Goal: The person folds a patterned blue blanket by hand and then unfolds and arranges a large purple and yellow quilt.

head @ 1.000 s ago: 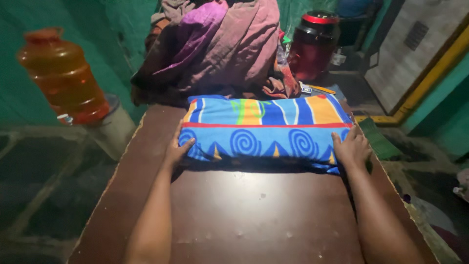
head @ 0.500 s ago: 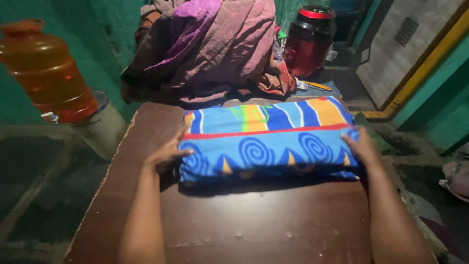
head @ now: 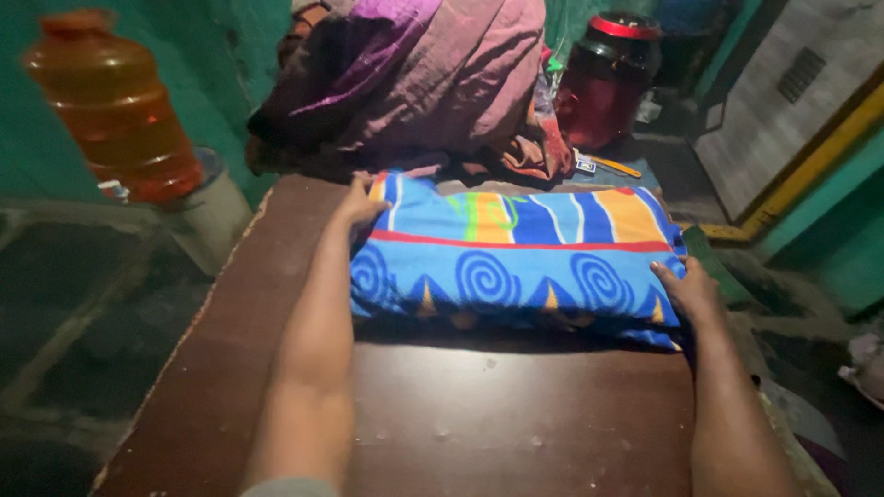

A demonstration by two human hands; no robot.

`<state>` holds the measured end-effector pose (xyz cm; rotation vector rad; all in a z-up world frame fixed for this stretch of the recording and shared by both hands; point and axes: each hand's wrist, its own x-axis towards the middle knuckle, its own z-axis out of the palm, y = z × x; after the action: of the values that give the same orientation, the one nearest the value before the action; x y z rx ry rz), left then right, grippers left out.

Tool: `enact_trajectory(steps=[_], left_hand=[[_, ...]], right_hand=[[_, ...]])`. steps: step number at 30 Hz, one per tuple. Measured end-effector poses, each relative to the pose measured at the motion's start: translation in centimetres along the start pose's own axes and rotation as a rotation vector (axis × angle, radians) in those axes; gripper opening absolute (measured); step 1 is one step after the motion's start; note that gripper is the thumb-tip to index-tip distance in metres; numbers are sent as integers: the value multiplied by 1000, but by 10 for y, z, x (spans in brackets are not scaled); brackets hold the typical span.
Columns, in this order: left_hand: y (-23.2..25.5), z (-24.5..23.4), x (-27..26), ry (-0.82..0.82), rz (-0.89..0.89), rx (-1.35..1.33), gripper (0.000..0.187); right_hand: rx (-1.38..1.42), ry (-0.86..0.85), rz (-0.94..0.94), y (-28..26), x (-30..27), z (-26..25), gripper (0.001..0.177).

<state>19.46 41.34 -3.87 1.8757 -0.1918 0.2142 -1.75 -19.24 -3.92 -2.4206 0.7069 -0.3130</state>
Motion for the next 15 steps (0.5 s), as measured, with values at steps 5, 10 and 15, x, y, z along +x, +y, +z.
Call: enact_trajectory(steps=[5,10,15], left_hand=[[23,2,0,127,242,-253,73],[-49,3,-19,369,53,456,36],[-27,-20,-28,245,-50,595,30]], right_hand=[[-8,45,-85,10,7,7,76],[-87,88,-96,4,4,9,77],[-117,69,-76,-1,-3,4,77]])
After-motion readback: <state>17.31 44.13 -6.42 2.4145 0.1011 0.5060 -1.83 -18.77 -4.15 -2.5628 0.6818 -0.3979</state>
